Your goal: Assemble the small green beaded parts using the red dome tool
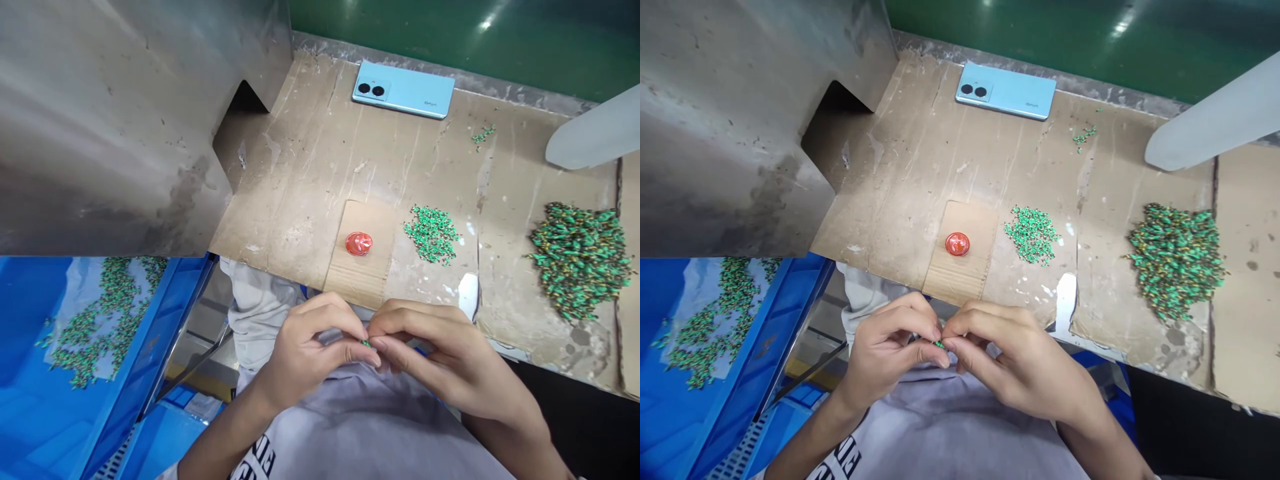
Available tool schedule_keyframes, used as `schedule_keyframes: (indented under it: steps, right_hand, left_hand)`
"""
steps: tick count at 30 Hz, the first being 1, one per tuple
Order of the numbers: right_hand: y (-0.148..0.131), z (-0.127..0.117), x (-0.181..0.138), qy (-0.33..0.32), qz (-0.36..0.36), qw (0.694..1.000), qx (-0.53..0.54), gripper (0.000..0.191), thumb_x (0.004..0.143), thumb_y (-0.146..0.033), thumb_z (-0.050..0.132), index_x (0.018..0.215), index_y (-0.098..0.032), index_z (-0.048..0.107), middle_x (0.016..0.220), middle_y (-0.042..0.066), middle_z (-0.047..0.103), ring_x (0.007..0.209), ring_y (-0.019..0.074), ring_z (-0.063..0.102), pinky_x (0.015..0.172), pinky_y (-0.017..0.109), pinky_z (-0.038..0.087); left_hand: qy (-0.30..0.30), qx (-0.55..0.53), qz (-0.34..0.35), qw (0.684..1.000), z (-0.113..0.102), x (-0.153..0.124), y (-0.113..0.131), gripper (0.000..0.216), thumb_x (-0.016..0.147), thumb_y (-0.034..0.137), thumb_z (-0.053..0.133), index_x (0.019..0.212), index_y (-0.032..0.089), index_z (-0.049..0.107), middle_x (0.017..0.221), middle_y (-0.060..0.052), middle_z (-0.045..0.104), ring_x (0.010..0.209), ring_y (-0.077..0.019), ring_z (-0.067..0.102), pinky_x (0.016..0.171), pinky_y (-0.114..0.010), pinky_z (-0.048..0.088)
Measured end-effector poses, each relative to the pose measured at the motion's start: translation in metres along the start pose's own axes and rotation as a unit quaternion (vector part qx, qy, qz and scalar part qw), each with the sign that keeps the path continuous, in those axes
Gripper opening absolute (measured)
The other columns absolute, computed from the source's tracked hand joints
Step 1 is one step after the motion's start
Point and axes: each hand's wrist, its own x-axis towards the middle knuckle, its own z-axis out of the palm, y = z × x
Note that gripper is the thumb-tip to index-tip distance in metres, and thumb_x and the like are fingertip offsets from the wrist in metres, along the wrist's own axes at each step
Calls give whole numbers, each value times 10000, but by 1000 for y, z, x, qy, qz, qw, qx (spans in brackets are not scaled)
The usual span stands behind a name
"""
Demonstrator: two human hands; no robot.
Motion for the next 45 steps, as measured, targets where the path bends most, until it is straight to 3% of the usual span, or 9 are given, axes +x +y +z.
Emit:
schedule_keyframes:
  steps: [11,19,32,37,45]
  right_hand:
    - [0,1,-3,17,-7,1000,12,151,1021,-90,652,989,-217,726,820,0,745,665,119,696,618,205,576]
    - [2,3,-8,23,31,999,28,128,1000,-111,710,944,-226,720,776,-26,732,605,91,655,582,172,542]
    - [5,1,-9,8,-1,1000,-11,103,1046,-131,677,981,-209,692,796,-28,693,644,80,620,609,182,494]
    - [1,-3,-7,-16,-41,999,-25,133,1082,-112,598,1122,-177,707,914,28,752,758,109,688,702,206,552]
    - [0,5,-5,-3,-21,1000,-4,121,1061,-136,614,1145,-203,670,875,-13,738,670,88,655,630,183,533]
  left_hand:
    - [-4,-34,-30,999,4,-3,-1,205,838,284,946,825,192,764,776,-9,748,706,-128,692,668,-229,550]
    - [-11,-41,-33,999,6,-2,1,256,816,323,962,808,183,749,755,-8,749,682,-120,683,644,-212,535]
    - [-17,-94,-54,994,6,-5,-5,237,797,269,975,831,188,754,768,2,730,702,-112,664,670,-195,522]
    - [6,-109,-65,992,4,-5,-4,234,799,287,975,831,191,763,765,1,717,708,-118,649,658,-209,511]
    - [41,-105,-45,993,4,-4,-2,220,791,273,979,802,199,772,762,5,717,676,-115,648,641,-216,535]
